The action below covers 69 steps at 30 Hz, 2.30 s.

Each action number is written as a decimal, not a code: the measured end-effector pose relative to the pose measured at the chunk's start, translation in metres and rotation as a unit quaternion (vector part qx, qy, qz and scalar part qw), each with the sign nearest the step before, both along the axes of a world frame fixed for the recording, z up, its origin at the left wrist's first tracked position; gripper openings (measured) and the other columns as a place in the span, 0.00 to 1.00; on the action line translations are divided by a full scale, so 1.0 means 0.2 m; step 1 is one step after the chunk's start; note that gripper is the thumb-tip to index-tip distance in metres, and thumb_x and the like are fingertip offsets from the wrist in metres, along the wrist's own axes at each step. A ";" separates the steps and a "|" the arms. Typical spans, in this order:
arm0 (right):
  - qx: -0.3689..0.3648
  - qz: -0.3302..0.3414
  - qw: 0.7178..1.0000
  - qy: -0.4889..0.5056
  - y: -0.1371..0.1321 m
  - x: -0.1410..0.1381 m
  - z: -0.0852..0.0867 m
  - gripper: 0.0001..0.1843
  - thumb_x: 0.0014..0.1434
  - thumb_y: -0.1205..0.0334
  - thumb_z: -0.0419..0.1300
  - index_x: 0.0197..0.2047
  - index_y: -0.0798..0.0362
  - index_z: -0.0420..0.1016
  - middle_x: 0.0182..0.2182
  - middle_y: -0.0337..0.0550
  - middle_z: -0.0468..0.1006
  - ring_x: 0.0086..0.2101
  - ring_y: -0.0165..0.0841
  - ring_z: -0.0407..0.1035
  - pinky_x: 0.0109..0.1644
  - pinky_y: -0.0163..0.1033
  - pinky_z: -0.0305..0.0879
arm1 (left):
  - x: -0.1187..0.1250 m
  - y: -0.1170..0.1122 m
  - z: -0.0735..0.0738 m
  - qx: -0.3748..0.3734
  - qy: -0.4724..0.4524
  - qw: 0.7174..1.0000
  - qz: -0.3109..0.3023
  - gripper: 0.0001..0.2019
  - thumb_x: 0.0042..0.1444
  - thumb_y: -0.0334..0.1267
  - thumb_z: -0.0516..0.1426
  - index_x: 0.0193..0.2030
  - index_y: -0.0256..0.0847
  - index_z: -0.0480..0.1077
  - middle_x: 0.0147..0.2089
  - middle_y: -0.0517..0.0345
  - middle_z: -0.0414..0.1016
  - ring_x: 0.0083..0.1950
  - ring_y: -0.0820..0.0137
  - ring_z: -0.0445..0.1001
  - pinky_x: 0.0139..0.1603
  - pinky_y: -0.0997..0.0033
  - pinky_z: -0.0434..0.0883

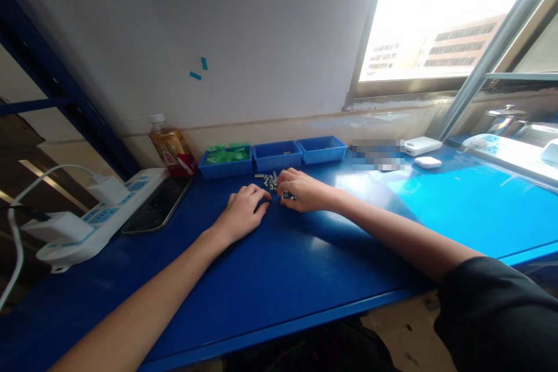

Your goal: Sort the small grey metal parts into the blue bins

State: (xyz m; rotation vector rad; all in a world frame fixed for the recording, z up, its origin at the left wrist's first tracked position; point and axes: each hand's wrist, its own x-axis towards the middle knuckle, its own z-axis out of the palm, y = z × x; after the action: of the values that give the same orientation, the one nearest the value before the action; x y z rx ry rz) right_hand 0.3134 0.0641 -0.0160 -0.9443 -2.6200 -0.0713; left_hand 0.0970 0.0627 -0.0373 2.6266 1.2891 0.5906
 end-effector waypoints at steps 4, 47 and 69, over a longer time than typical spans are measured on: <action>0.088 -0.017 0.994 0.064 0.04 0.09 0.15 0.09 0.61 0.63 0.56 0.44 0.55 0.71 0.42 0.49 0.71 0.44 0.39 0.63 0.49 0.45 0.62 | 0.00 0.02 0.00 -0.005 -0.005 1.000 0.015 0.12 0.61 0.43 0.50 0.46 0.45 0.70 0.49 0.53 0.72 0.52 0.58 0.68 0.52 0.53 0.63; 0.016 -0.084 0.995 -0.045 0.04 -0.14 -0.01 0.12 0.62 0.65 0.50 0.36 0.56 0.75 0.36 0.49 0.73 0.39 0.37 0.66 0.41 0.39 0.58 | -0.04 -0.02 0.11 -0.281 -0.363 0.888 -0.020 0.29 0.54 0.65 0.49 0.41 0.39 0.72 0.28 0.57 0.70 0.30 0.68 0.68 0.34 0.68 0.67; 0.074 -0.334 0.938 0.055 0.20 0.25 0.21 0.14 0.60 0.58 0.56 0.45 0.55 0.75 0.44 0.54 0.72 0.46 0.46 0.65 0.48 0.48 0.62 | -0.07 0.08 0.01 -0.021 0.051 0.998 0.029 0.20 0.63 0.49 0.45 0.56 0.47 0.68 0.52 0.54 0.66 0.48 0.61 0.73 0.50 0.63 0.69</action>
State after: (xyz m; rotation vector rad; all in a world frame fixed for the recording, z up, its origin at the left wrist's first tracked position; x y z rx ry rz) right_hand 0.3624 0.1038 0.0255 -1.6767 -2.0452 -0.3659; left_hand 0.0839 0.0792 -0.0346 2.6240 1.3953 0.4378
